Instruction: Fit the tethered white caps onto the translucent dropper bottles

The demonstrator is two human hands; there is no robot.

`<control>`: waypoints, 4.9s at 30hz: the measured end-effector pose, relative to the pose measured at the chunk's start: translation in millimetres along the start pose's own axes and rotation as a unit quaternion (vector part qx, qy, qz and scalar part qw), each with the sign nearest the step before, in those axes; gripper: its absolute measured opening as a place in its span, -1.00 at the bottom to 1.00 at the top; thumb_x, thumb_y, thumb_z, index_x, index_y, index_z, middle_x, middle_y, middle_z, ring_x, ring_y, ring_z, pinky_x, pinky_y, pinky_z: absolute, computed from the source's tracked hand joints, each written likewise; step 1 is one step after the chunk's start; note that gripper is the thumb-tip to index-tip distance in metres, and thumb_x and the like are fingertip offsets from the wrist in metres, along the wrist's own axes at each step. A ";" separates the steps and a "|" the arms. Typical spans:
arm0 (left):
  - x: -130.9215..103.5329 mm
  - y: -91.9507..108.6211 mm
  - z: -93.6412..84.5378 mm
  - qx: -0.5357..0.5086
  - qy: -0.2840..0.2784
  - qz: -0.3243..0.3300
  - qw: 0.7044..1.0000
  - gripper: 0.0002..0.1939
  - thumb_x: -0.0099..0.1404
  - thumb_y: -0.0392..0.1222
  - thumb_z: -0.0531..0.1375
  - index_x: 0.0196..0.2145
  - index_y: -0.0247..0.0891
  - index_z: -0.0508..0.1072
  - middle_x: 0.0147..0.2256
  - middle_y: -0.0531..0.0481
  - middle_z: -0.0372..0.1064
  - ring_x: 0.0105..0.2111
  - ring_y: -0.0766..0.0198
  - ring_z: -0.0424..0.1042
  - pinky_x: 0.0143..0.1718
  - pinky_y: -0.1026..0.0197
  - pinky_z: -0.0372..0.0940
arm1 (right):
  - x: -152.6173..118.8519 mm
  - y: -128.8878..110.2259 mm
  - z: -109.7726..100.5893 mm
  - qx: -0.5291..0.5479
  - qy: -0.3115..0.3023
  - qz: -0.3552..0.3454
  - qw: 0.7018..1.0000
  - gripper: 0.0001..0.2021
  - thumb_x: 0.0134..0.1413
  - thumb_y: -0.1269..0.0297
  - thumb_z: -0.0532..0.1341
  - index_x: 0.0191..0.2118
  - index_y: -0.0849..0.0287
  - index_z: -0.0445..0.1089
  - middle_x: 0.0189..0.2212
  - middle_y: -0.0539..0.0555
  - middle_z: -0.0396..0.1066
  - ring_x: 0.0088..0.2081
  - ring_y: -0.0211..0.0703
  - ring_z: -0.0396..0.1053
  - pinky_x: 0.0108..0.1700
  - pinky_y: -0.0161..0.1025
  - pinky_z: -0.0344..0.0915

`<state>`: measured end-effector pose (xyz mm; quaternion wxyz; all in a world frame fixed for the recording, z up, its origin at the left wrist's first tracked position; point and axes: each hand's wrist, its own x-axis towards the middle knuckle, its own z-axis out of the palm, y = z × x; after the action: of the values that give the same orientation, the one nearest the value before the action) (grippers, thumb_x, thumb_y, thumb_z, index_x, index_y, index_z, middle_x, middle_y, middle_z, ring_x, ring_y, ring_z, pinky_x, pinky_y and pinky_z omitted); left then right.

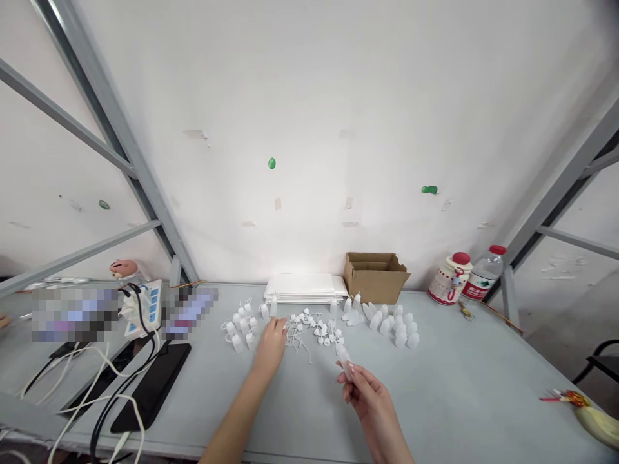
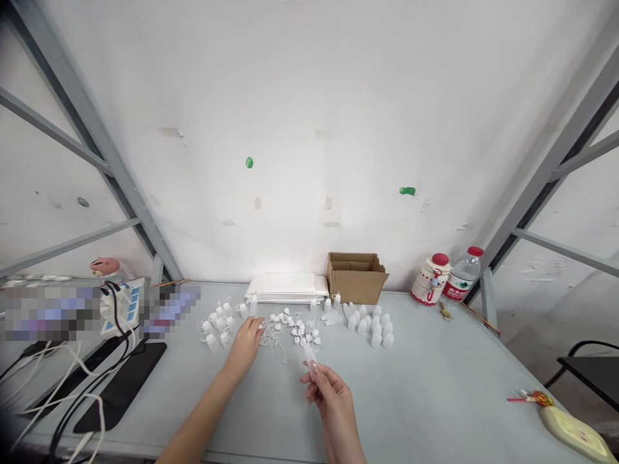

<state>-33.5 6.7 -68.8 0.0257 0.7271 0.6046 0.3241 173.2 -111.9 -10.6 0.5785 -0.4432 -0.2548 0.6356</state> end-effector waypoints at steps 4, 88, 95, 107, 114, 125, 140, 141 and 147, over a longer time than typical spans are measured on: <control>1.2 3.2 -5.9 -0.019 -0.006 -0.015 1.000 -0.74 0.22 -0.29 0.00 -0.22 -0.26 0.45 -0.33 -0.11 0.38 -0.27 0.11 0.39 -0.20 0.06 0.27 | -1.0 -1.6 -0.5 0.001 0.006 0.001 1.000 -0.65 -0.28 0.03 0.39 -0.39 0.22 0.54 -0.54 0.04 0.39 -0.55 -0.34 0.13 -0.44 -0.35 0.18; -30.3 105.5 -90.8 -0.598 -0.197 -0.261 0.732 -0.71 0.02 -0.02 0.26 -0.36 -0.27 0.56 -0.20 -0.17 0.49 -0.05 0.02 0.35 0.04 0.05 0.13 | -10.5 5.9 27.0 -0.182 -0.062 -0.080 0.978 -0.63 -0.22 -0.05 0.31 -0.53 0.21 0.35 -0.69 -0.04 0.29 -0.59 -0.27 0.20 -0.49 -0.32 0.15; -27.8 98.2 -93.3 -0.577 -0.215 -0.233 0.753 -0.64 0.01 -0.06 0.28 -0.21 -0.24 0.53 -0.26 -0.14 0.52 -0.11 0.03 0.40 0.01 0.03 0.15 | -14.4 -0.7 27.8 -0.132 -0.096 -0.026 0.986 -0.64 -0.22 -0.03 0.32 -0.55 0.22 0.38 -0.73 -0.06 0.25 -0.65 -0.32 0.15 -0.53 -0.35 0.08; -27.5 97.8 -88.8 -0.578 -0.155 -0.246 0.763 -0.72 0.00 -0.07 0.30 -0.32 -0.25 0.54 -0.26 -0.15 0.52 -0.12 0.03 0.40 -0.02 0.06 0.19 | -7.2 1.4 26.6 -0.121 -0.072 -0.070 0.987 -0.64 -0.24 0.02 0.36 -0.39 0.24 0.43 -0.57 0.03 0.40 -0.50 -0.25 0.30 -0.38 -0.30 0.24; -28.9 100.2 -91.1 -0.605 -0.168 -0.209 0.750 -0.66 -0.12 -0.23 0.37 -0.29 -0.21 0.54 -0.11 -0.11 0.46 -0.02 0.04 0.34 0.01 0.08 0.19 | -5.5 -1.2 24.0 -0.122 -0.090 -0.063 0.986 -0.64 -0.17 0.02 0.32 -0.40 0.26 0.42 -0.57 0.04 0.40 -0.51 -0.25 0.30 -0.40 -0.30 0.25; -31.1 100.4 -85.7 -0.612 -0.157 -0.245 0.736 -0.70 0.03 -0.11 0.29 -0.25 -0.23 0.52 -0.25 -0.14 0.52 -0.12 0.09 0.41 -0.05 0.11 0.20 | -9.4 1.3 24.8 -0.071 -0.135 0.022 0.988 -0.51 -0.12 -0.15 0.21 -0.39 0.28 0.42 -0.58 0.09 0.42 -0.58 -0.26 0.30 -0.45 -0.29 0.23; -27.9 99.3 -85.1 -0.556 -0.145 -0.187 0.797 -0.86 -0.02 -0.16 0.31 -0.45 -0.22 0.52 -0.29 -0.09 0.51 -0.19 0.12 0.43 -0.13 0.17 0.27 | -8.9 -7.1 25.3 0.040 -0.206 0.125 0.970 -0.61 -0.10 0.00 0.27 -0.45 0.33 0.43 -0.71 -0.03 0.28 -0.69 -0.41 0.11 -0.56 -0.38 0.07; -27.7 99.8 -85.2 -0.549 -0.145 -0.189 0.802 -0.86 -0.01 -0.15 0.30 -0.44 -0.22 0.51 -0.30 -0.09 0.51 -0.21 0.13 0.44 -0.14 0.17 0.27 | -7.9 -5.6 25.3 0.027 -0.195 0.118 0.973 -0.60 -0.11 -0.02 0.27 -0.43 0.32 0.43 -0.68 0.00 0.32 -0.68 -0.39 0.15 -0.54 -0.37 0.09; -28.6 99.3 -79.3 -0.551 -0.126 -0.221 0.795 -0.83 -0.01 -0.14 0.30 -0.43 -0.25 0.50 -0.33 -0.10 0.52 -0.23 0.14 0.44 -0.15 0.16 0.26 | 0.3 7.4 25.6 -0.111 -0.064 -0.032 0.991 -0.57 -0.38 0.00 0.41 -0.45 0.24 0.38 -0.64 -0.03 0.37 -0.59 -0.31 0.25 -0.46 -0.33 0.17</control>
<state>10.6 -73.6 23.8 0.5686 0.4708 0.4596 0.4937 147.5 -108.2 -4.6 0.5283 -0.4547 -0.3739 0.6118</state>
